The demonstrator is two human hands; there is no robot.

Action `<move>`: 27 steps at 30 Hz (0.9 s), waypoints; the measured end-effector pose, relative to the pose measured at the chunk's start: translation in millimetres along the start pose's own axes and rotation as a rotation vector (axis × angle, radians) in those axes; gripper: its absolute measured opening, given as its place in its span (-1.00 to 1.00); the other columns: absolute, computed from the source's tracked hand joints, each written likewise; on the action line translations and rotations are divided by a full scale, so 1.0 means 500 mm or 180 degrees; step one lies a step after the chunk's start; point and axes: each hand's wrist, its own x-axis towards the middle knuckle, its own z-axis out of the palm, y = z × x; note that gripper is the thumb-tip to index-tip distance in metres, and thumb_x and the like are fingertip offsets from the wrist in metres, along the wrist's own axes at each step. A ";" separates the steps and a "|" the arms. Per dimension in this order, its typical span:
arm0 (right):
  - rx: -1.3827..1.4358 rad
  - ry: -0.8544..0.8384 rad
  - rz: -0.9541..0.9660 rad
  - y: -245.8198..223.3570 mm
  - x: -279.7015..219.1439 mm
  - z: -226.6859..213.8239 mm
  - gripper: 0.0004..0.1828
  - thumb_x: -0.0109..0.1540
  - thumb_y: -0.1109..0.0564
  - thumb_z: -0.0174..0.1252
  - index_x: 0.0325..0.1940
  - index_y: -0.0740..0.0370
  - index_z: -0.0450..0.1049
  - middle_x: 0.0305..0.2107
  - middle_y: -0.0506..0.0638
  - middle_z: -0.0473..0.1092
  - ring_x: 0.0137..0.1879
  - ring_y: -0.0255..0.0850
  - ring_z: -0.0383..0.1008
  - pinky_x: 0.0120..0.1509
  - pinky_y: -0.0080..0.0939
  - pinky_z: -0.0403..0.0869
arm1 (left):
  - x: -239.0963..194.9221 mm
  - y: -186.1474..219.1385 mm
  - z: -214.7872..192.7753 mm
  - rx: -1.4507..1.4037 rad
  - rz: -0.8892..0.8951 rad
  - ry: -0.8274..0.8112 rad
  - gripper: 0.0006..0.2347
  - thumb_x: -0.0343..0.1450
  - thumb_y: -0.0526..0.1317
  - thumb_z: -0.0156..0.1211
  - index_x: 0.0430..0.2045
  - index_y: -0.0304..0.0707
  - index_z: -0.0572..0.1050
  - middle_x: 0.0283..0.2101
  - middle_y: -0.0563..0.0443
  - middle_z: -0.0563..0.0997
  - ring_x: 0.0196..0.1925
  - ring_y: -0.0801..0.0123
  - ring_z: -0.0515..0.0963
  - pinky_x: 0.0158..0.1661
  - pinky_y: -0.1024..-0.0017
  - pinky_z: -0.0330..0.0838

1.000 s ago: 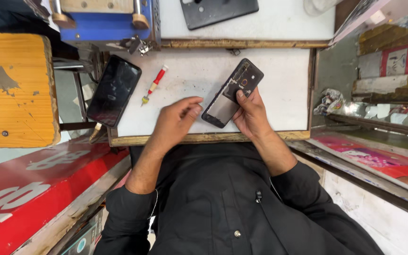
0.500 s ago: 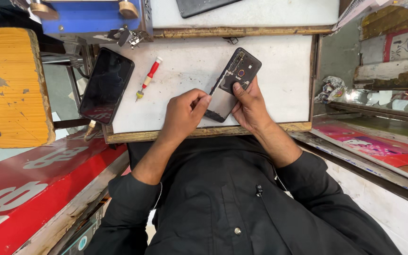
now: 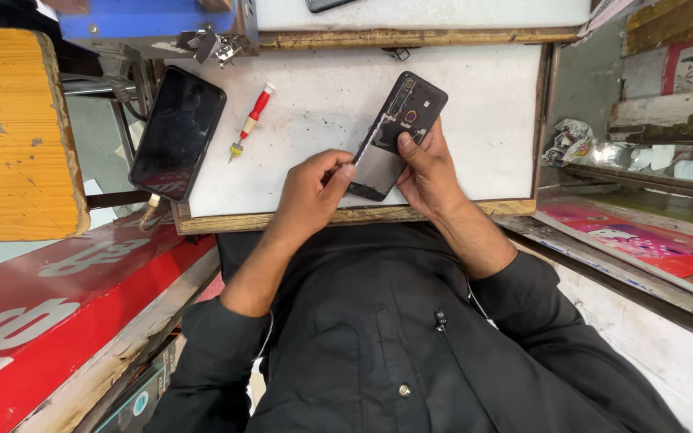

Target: The person uses a red-handled screwdriver to unscrew and remove components from the back of a disassembled smartphone. The person repeatedly adjusts the phone and uses the screwdriver on the internal components.

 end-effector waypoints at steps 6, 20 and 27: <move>-0.0111 0.0092 -0.0018 -0.002 -0.005 0.014 -0.36 0.42 0.25 0.09 0.51 0.01 -0.01 0.16 -0.02 0.35 0.24 -0.19 0.46 0.27 -0.07 0.56 | 0.035 0.021 0.035 0.0898 0.0011 0.0485 -0.71 0.57 -0.14 0.22 -0.50 -0.38 0.45 -0.59 -0.15 0.48 -0.58 0.20 0.42 -0.46 0.33 0.31; -0.0100 0.0020 0.0010 -0.004 0.000 0.006 -0.42 0.40 0.21 0.18 0.42 0.13 0.06 0.09 0.04 0.41 0.20 -0.14 0.51 0.30 -0.01 0.60 | -0.006 0.000 -0.015 -0.0179 0.0215 -0.0223 -0.81 0.47 -0.33 0.17 -0.06 -0.36 0.53 -0.23 -0.10 0.60 -0.25 0.34 0.63 -0.27 0.43 0.51; -0.0097 -0.0017 0.0020 -0.005 -0.006 0.008 -0.36 0.40 0.21 0.20 0.48 0.04 0.07 0.09 -0.02 0.38 0.17 -0.20 0.48 0.23 -0.08 0.56 | 0.034 0.037 0.043 0.0850 -0.0002 0.0521 -0.72 0.55 -0.16 0.21 -0.52 -0.39 0.47 -0.58 -0.18 0.47 -0.56 0.09 0.45 -0.46 0.28 0.32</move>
